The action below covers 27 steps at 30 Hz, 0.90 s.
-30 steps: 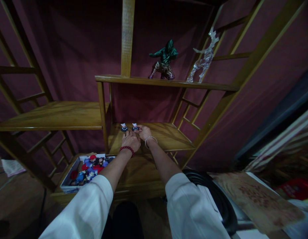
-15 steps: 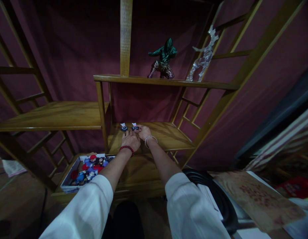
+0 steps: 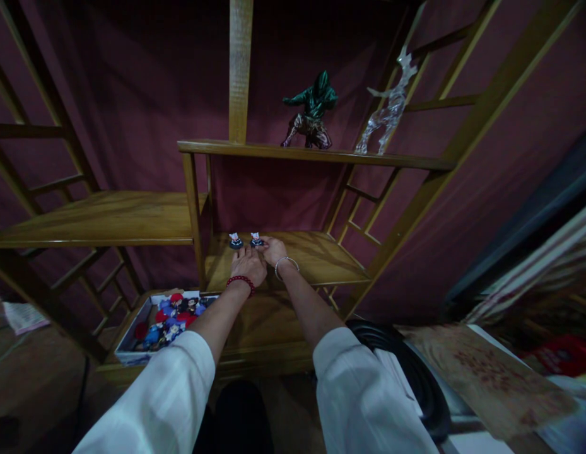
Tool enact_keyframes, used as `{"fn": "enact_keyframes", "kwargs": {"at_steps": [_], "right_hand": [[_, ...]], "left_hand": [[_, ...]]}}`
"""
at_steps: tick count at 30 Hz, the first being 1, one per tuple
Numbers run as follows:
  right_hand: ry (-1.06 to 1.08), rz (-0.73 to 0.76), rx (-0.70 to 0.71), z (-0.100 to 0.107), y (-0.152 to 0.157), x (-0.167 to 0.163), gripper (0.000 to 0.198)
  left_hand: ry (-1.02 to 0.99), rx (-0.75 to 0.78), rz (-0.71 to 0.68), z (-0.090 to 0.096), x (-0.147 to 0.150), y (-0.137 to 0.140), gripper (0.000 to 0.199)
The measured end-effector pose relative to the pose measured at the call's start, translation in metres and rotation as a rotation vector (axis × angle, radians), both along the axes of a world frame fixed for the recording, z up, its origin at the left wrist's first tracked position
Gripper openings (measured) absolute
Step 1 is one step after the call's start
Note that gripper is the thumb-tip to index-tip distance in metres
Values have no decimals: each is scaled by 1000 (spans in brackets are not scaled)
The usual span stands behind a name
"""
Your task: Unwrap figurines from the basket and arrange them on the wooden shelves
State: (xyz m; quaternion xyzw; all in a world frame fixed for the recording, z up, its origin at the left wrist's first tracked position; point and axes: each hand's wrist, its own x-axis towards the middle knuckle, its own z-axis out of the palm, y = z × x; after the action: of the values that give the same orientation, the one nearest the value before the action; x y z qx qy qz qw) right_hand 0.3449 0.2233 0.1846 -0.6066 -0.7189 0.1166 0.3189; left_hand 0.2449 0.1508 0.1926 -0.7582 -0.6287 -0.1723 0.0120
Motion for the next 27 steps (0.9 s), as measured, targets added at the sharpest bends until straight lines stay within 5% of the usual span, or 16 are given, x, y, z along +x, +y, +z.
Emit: {"fn": "enact_keyframes", "kwargs": {"at_steps": [27], "right_hand": [[-83, -10, 7, 5, -5, -1, 27]], "left_hand": [[24, -1, 4, -6, 0, 5, 53]]}}
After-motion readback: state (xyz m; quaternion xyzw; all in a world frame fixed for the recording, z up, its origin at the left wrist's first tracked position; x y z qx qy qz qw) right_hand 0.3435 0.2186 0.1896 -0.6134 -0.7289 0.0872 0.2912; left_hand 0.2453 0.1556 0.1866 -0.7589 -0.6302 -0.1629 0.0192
